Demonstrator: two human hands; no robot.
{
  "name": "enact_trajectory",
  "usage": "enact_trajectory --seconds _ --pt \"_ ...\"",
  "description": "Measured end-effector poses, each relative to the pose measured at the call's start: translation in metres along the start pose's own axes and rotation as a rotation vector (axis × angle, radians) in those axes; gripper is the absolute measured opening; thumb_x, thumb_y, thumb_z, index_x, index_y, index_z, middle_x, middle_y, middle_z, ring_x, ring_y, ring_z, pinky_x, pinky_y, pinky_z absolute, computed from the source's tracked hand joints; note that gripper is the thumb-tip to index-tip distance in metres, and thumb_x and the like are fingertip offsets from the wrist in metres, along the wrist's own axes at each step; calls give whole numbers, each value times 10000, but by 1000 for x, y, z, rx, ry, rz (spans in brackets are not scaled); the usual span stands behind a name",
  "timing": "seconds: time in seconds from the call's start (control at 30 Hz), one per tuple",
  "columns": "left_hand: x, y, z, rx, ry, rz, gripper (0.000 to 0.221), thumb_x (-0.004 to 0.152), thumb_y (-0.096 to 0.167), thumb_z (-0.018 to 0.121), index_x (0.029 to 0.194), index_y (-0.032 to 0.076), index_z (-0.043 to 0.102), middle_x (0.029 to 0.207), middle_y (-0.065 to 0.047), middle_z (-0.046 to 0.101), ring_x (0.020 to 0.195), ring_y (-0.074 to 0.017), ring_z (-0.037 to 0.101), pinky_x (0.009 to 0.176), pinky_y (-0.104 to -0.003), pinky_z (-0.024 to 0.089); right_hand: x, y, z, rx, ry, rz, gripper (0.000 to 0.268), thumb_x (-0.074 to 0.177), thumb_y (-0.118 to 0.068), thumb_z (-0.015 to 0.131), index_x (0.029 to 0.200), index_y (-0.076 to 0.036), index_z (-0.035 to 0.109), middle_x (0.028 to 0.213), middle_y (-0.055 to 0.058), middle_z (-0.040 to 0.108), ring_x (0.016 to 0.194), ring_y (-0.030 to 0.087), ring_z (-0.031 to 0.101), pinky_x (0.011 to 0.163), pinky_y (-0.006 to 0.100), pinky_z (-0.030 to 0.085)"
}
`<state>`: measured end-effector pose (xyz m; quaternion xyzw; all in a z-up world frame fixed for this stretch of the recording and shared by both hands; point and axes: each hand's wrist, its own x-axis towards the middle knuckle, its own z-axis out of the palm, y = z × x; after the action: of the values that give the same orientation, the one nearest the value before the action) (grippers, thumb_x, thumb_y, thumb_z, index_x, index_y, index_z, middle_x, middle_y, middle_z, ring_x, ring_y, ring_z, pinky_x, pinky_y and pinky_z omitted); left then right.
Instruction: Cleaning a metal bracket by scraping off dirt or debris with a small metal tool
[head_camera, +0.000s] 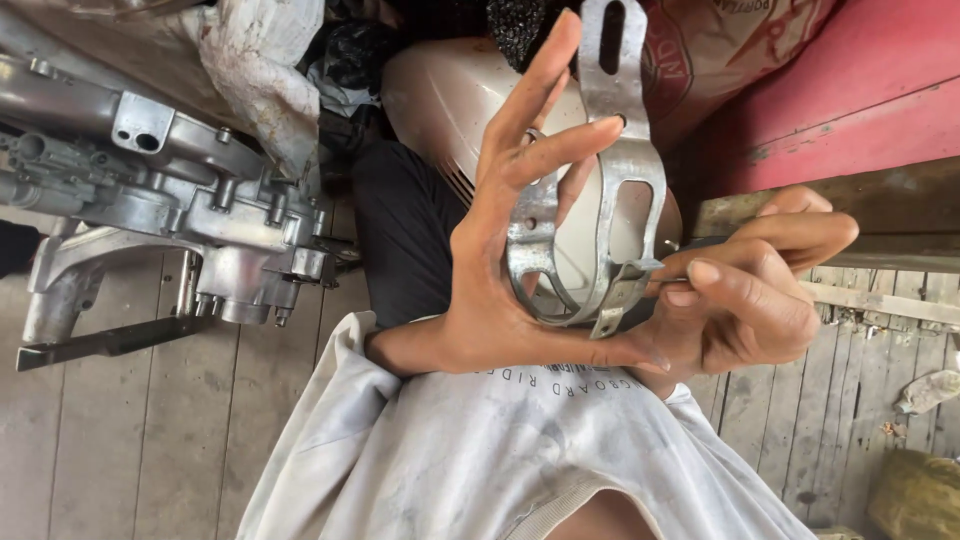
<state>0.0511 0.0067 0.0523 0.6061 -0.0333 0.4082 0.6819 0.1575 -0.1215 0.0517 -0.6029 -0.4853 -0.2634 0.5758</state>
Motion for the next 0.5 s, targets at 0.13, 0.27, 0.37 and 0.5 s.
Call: enact_trajectory --seconds 0.13,0.27,0.37,0.5 --pt "9 3 3 121 -81 -53 1120 584 373 1126 1524 184 546 1832 -156 190 1807 -331 253 1609 -507 214 4 13 -10 -25 2 -35 123 979 -341 601 1034 -251 663 598 -70 585 928 181 354 896 391 291" --pt "9 -4 9 79 -118 -63 1084 626 402 1097 1535 174 552 1839 -122 183 1834 -325 195 1657 -559 173 13 14 -13 -23 -2 -101 154 1018 -355 574 1029 -224 654 590 -61 591 878 188 359 820 378 284" --pt "7 -4 11 61 -120 -65 1062 647 437 1053 1542 173 546 1843 -130 177 1834 -328 204 1667 -585 153 10 16 -16 -52 -3 -110 136 1011 -336 576 1038 -242 670 567 -64 559 879 202 352 846 414 284" --pt "1 -3 8 83 -121 -76 1069 650 463 1045 1553 200 538 1847 -127 176 1833 -328 220 1656 -556 181 10 9 -16 -96 3 -112 169 1029 -378 563 1063 -250 668 582 -63 579 883 201 362 879 417 292"
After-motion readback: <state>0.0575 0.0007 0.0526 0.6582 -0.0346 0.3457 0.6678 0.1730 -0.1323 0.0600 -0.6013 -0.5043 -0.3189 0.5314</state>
